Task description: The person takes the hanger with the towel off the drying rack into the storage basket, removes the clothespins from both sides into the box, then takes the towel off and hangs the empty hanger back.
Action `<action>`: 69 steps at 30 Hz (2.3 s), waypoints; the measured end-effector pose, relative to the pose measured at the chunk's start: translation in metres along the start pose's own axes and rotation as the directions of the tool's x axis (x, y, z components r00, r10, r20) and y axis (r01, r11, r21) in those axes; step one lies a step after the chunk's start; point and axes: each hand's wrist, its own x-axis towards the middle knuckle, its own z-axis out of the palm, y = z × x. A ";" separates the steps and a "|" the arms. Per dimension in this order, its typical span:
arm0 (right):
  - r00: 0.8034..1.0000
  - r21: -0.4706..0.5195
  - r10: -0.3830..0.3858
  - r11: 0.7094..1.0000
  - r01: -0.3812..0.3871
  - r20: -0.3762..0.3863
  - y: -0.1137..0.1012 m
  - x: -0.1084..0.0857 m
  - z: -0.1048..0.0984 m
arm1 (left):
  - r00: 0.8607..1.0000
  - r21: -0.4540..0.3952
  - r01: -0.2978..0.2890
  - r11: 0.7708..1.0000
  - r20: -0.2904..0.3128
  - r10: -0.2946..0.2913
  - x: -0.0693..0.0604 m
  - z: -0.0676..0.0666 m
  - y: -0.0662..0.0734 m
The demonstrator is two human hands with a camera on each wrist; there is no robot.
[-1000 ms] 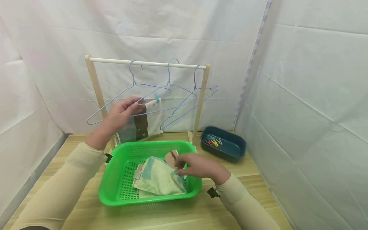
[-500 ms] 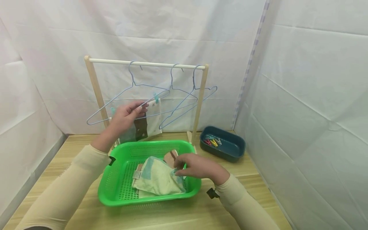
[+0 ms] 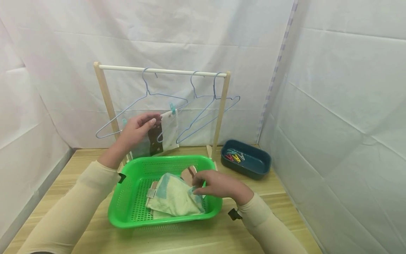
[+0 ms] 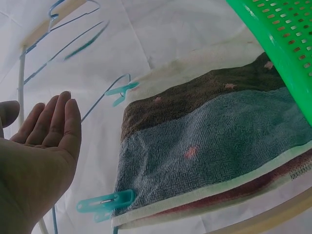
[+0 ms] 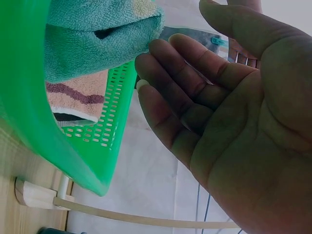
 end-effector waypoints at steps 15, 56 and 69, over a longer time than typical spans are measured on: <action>0.998 0.002 0.003 1.000 -0.002 -0.063 0.007 -0.003 0.000 | 0.995 0.093 -0.096 0.991 -0.025 0.098 -0.037 -0.035 0.009; 0.998 0.027 0.010 1.000 -0.008 -0.057 0.009 0.001 0.004 | 0.998 -0.300 0.058 0.952 0.040 -0.048 -0.053 -0.091 -0.047; 0.999 0.021 -0.011 1.000 0.012 -0.048 0.011 0.001 0.004 | 0.999 -0.216 0.038 0.976 -0.027 -0.045 -0.053 -0.082 -0.035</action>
